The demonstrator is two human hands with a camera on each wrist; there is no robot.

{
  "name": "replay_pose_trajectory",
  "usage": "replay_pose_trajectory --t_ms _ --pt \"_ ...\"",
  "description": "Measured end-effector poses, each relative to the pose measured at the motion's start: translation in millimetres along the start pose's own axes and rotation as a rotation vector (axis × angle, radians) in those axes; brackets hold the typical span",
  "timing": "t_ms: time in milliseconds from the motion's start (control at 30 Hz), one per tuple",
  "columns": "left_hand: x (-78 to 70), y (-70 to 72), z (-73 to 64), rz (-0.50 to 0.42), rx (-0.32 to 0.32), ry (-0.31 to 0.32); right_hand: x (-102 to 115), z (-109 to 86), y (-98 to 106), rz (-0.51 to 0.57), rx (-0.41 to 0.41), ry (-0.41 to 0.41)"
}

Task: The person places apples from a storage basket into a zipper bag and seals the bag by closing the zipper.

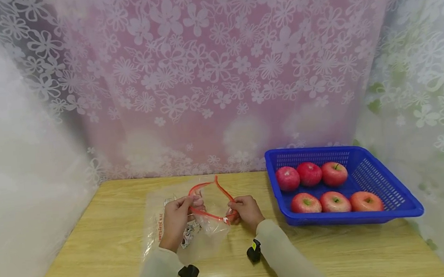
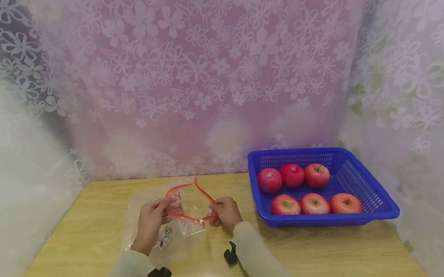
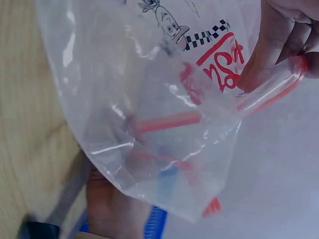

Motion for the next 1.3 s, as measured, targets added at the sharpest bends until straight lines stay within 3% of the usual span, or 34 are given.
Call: replay_pose_trajectory --t_ms 233,533,733,833,967,1300 --pt "-27.2 5.5 -5.1 -0.077 -0.002 -0.059 5.6 3.0 9.9 -0.063 -0.058 -0.039" --pt "-38.3 7.0 -6.9 -0.007 -0.027 -0.090 9.8 5.1 10.2 -0.141 -0.081 -0.043" --pt "-27.8 0.5 -4.2 0.050 0.008 -0.072 7.5 0.1 7.9 -0.112 -0.091 -0.074" --pt "-19.9 -2.5 -3.1 0.070 0.026 -0.065 5.9 -2.2 4.2 -0.079 -0.062 -0.051" --pt "-12.8 -3.6 -2.6 0.083 0.013 -0.071 6.5 -3.5 -1.2 -0.078 -0.041 -0.012" --pt "2.0 -4.9 0.6 0.112 0.001 -0.040 17.2 -10.8 -8.9 -0.036 0.016 -0.004"
Point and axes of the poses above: each hand's wrist, its own z-axis towards the middle knuckle, its own y-axis out of the back of the hand, x = y × z, the point moved 3 cm from there along z, towards the middle knuckle, and after that the axes turned 12 degrees about x, right-handed, at the moved point
